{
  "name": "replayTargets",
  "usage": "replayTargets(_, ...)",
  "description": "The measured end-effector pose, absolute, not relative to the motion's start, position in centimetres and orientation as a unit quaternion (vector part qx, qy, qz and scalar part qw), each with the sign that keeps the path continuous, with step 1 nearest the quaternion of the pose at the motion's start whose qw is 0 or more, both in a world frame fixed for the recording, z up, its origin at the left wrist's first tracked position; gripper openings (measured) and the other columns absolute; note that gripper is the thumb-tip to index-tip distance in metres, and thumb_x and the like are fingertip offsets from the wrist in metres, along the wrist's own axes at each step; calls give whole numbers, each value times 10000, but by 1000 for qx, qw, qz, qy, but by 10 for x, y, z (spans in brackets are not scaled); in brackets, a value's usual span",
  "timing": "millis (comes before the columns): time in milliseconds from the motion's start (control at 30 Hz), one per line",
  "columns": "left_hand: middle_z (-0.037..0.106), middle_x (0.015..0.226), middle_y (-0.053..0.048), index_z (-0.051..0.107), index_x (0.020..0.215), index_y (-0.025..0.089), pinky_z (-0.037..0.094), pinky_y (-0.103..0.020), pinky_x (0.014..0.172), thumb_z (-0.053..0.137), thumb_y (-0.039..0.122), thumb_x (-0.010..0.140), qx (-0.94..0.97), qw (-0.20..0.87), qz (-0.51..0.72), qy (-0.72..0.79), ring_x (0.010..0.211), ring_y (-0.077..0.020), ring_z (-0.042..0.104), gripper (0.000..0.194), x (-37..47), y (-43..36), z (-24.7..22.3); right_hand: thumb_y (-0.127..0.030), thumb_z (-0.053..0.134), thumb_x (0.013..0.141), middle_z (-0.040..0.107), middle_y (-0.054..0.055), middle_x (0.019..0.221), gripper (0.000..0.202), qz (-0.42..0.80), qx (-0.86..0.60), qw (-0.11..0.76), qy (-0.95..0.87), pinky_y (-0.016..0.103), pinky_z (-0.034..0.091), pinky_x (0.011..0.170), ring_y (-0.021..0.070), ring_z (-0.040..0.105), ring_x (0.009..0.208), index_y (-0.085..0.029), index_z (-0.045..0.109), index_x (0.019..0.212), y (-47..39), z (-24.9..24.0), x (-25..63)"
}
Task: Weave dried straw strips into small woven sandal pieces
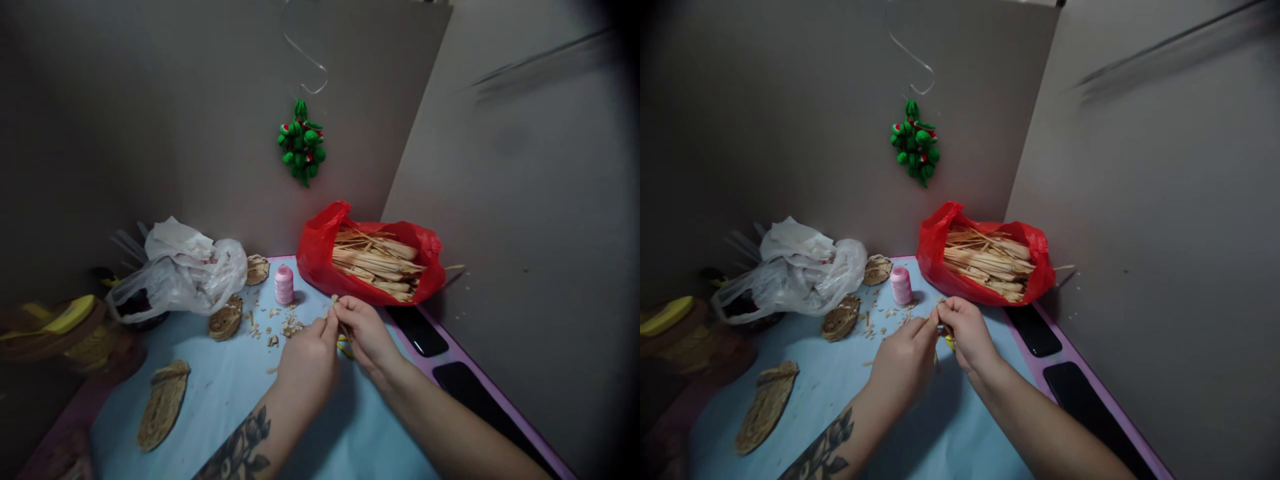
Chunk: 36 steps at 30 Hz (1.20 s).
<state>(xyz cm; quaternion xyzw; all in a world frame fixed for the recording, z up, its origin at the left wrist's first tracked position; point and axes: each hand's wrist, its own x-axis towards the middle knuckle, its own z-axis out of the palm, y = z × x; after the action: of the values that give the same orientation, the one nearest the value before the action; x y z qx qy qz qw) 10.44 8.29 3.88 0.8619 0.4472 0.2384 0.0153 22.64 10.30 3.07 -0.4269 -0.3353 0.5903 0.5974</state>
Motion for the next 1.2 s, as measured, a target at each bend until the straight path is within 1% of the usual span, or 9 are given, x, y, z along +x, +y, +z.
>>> replayTargets(133, 601, 789, -59, 483, 1209, 174, 416, -257, 570, 432, 132, 800, 865, 108, 236, 429, 665, -164, 562, 415, 101, 82, 48, -311, 684, 620, 436, -58, 494, 272, 580, -429, 603, -341, 201, 245, 456, 57, 330, 447, -163, 463, 566, 105, 27, 228)
replayTargets(233, 595, 830, -55, 580, 1014, 193, 429, -265, 676, 421, 173, 824, 807, 186, 342, 445, 780, -164, 561, 249, 97, 89, 51, -334, 674, 636, 445, -57, 495, 267, 574, -432, 594, -362, 206, 278, 477, 64, 358, 461, -169, 470, 589, 104, 30, 225)
replayTargets(300, 594, 863, -56, 572, 905, 176, 430, -263, 698, 448, 201, 813, 750, 257, 399, 461, 811, -161, 559, 156, 97, 96, 49, -350, 675, 635, 468, -52, 518, 269, 573, -432, 588, -373, 211, 311, 505, 71, 394, 484, -170, 477, 608, 102, 33, 222)
replayTargets(400, 585, 761, -20, 517, 840, 165, 419, -230, 600, 490, 227, 779, 702, 394, 390, 447, 675, -131, 553, 92, 96, 106, 43, -373, 675, 635, 478, -51, 548, 287, 581, -427, 573, -389, 214, 332, 520, 72, 421, 497, -168, 474, 616, 99, 34, 218)
replayTargets(500, 544, 638, 17, 510, 773, 165, 370, -213, 544, 507, 232, 755, 699, 424, 360, 450, 575, -110, 499, 69, 93, 112, 39, -385, 651, 665, 486, -44, 561, 278, 572, -439, 553, -418, 214, 332, 520, 76, 436, 510, -164, 486, 634, 100, 31, 217)
replayTargets(633, 517, 596, 15, 512, 650, 162, 326, -215, 539, 510, 234, 737, 717, 389, 343, 466, 561, -104, 448, 113, 86, 114, 43, -363, 626, 695, 493, -35, 568, 237, 534, -467, 534, -460, 214, 328, 520, 82, 439, 532, -159, 511, 667, 102, 27, 220)
replayTargets(833, 430, 570, 45, 410, 679, 179, 310, -201, 490, 414, 413, 813, 620, 607, 320, 380, 479, -76, 382, 270, 87, 110, 50, -316, 586, 719, 510, -28, 588, 180, 500, -466, 533, -499, 228, 370, 546, 99, 470, 557, -172, 494, 665, 100, 31, 222)
replayTargets(967, 379, 567, 58, 389, 687, 185, 280, -200, 486, 373, 421, 834, 624, 580, 335, 401, 474, -73, 311, 279, 92, 111, 46, -299, 588, 708, 510, -23, 606, 157, 464, -485, 542, -507, 227, 387, 552, 103, 471, 577, -170, 508, 668, 99, 34, 221)
replayTargets(1200, 416, 634, 32, 396, 680, 186, 316, -237, 588, 357, 319, 849, 694, 414, 384, 447, 623, -120, 403, 218, 98, 113, 35, -320, 590, 706, 525, -16, 613, 169, 441, -502, 550, -502, 236, 403, 573, 113, 488, 590, -169, 522, 674, 98, 37, 218)
